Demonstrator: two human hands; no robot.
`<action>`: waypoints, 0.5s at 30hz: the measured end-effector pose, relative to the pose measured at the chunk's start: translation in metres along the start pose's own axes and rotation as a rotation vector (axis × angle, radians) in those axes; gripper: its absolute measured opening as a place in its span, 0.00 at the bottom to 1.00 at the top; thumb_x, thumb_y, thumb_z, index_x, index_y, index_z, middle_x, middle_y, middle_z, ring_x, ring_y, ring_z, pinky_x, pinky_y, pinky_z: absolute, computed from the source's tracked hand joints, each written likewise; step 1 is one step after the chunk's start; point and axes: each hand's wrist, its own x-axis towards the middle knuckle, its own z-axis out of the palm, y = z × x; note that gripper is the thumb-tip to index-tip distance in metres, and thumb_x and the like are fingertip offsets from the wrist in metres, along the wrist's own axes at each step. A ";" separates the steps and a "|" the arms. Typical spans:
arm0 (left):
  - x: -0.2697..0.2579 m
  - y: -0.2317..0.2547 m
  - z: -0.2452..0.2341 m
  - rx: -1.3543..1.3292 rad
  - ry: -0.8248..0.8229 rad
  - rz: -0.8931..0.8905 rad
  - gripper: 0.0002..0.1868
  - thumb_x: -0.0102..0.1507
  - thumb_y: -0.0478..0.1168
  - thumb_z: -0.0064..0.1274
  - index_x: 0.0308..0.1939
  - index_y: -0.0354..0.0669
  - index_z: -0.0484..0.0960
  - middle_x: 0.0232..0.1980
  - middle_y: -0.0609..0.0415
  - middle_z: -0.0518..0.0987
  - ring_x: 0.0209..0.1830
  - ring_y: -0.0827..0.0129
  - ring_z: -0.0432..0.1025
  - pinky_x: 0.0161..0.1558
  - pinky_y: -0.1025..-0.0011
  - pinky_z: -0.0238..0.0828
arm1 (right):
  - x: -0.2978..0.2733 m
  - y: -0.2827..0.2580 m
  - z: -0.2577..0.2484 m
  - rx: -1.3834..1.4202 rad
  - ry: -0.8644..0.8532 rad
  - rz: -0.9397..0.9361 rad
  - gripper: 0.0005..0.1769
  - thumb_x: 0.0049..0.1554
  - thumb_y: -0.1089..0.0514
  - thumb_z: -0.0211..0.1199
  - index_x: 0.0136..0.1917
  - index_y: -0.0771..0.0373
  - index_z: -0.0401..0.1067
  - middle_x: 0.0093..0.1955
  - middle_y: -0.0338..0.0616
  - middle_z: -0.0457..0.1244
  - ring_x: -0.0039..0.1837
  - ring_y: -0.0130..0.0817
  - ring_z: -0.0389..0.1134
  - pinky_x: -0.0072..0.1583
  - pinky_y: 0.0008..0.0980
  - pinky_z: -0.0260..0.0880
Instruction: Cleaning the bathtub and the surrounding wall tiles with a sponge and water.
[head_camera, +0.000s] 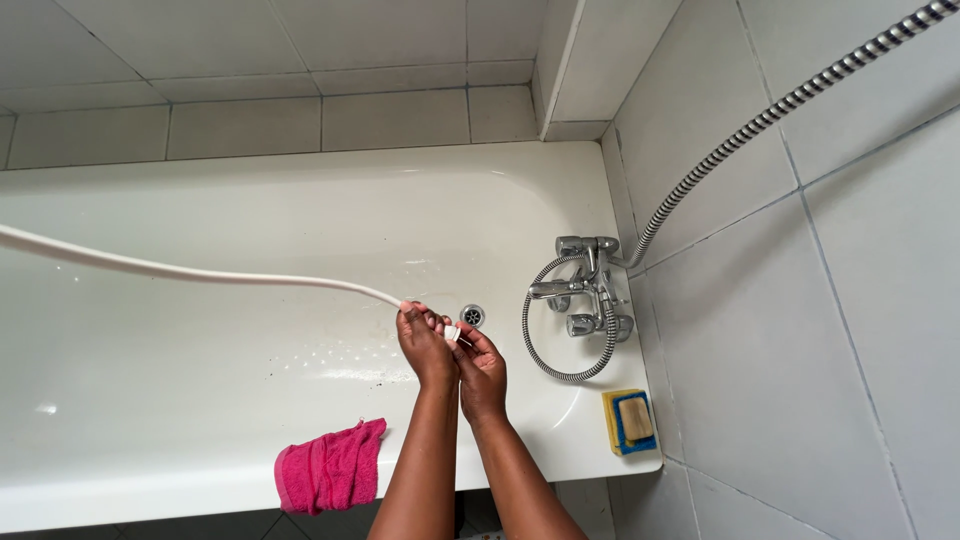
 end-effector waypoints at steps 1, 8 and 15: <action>-0.001 0.000 0.001 0.000 0.001 0.000 0.21 0.75 0.56 0.38 0.38 0.43 0.66 0.27 0.60 0.60 0.25 0.74 0.55 0.33 0.71 0.68 | -0.001 -0.001 0.002 -0.001 0.000 0.001 0.24 0.56 0.67 0.67 0.65 0.72 0.69 0.59 0.50 0.68 0.60 0.32 0.70 0.64 0.31 0.72; 0.008 -0.008 0.000 -0.004 0.012 -0.009 0.20 0.75 0.54 0.39 0.40 0.42 0.66 0.29 0.59 0.63 0.28 0.74 0.59 0.37 0.71 0.69 | 0.014 0.000 -0.006 -0.007 -0.016 0.053 0.27 0.57 0.63 0.68 0.68 0.70 0.69 0.59 0.47 0.68 0.58 0.30 0.69 0.62 0.29 0.72; 0.014 0.008 -0.007 0.453 -0.415 -0.131 0.09 0.69 0.39 0.48 0.51 0.40 0.73 0.45 0.53 0.83 0.48 0.71 0.77 0.53 0.70 0.74 | 0.026 -0.026 -0.024 -0.099 -0.015 0.080 0.33 0.56 0.58 0.70 0.71 0.67 0.66 0.62 0.45 0.67 0.61 0.29 0.70 0.65 0.32 0.75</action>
